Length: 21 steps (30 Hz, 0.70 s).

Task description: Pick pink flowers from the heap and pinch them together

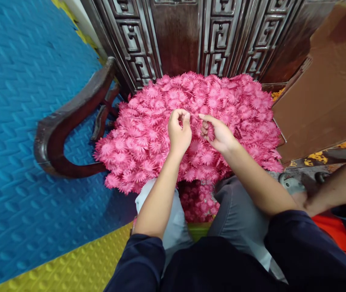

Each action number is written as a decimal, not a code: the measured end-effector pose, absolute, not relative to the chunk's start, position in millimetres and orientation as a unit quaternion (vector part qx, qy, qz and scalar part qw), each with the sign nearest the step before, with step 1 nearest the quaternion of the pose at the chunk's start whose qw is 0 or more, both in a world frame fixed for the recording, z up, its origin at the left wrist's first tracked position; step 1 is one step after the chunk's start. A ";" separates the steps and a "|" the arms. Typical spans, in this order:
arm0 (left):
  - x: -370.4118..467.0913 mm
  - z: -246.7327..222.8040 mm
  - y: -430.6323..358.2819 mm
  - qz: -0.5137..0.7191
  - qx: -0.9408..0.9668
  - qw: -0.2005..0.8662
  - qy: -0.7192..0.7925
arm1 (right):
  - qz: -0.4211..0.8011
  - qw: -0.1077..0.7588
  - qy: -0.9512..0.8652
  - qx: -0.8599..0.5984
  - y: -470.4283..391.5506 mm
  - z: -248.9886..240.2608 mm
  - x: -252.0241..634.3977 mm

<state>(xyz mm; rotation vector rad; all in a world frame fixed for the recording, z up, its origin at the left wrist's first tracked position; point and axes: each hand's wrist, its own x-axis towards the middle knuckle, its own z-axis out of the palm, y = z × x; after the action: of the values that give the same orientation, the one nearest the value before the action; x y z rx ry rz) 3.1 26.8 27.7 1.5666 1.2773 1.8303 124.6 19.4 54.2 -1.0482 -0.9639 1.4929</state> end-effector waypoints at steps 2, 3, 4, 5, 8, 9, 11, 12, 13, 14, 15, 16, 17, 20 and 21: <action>4.1 27.6 26.7 0.665 0.554 0.204 0.458 | 0.662 0.503 -0.369 -0.416 20.1 53.0 124.7; 4.3 28.1 26.4 0.668 0.550 0.207 0.456 | 0.668 0.504 -0.366 -0.407 20.6 52.2 124.7; 4.3 29.1 26.0 0.669 0.548 0.213 0.454 | 0.661 0.506 -0.379 -0.404 21.2 51.2 125.0; 4.1 30.3 25.4 0.668 0.549 0.220 0.452 | 0.648 0.507 -0.398 -0.405 21.9 49.9 125.3; 2.9 35.2 23.5 0.650 0.557 0.243 0.456 | 0.615 0.504 -0.443 -0.415 24.5 45.6 127.2; 2.6 36.7 23.1 0.642 0.560 0.251 0.459 | 0.611 0.502 -0.446 -0.419 25.4 44.4 128.1; 2.2 38.9 23.1 0.628 0.564 0.276 0.459 | 0.619 0.498 -0.440 -0.418 26.9 42.8 129.9; 2.2 39.6 23.5 0.623 0.564 0.293 0.455 | 0.627 0.495 -0.435 -0.414 27.5 42.6 130.8; 2.1 40.0 24.1 0.620 0.561 0.312 0.451 | 0.637 0.490 -0.431 -0.409 27.8 42.6 131.8; 2.0 40.3 24.8 0.619 0.553 0.333 0.447 | 0.646 0.486 -0.428 -0.404 27.9 42.8 132.6; 1.8 40.6 25.5 0.619 0.541 0.356 0.444 | 0.652 0.483 -0.427 -0.401 27.9 43.3 133.5; 1.5 41.0 26.0 0.619 0.529 0.378 0.441 | 0.655 0.480 -0.426 -0.398 27.7 43.9 134.2; 1.1 41.5 26.3 0.618 0.516 0.400 0.438 | 0.657 0.478 -0.427 -0.397 27.4 44.6 134.9; -0.1 43.6 25.7 0.609 0.501 0.442 0.427 | 0.657 0.473 -0.434 -0.397 26.4 46.4 136.7; -0.4 44.3 25.2 0.607 0.505 0.444 0.424 | 0.652 0.472 -0.442 -0.396 26.4 46.6 137.1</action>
<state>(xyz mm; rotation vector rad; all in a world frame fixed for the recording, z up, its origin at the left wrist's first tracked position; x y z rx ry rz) -0.4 25.2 44.3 1.2522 1.0518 1.5048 137.1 26.4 46.6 -0.9697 -1.0815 1.5975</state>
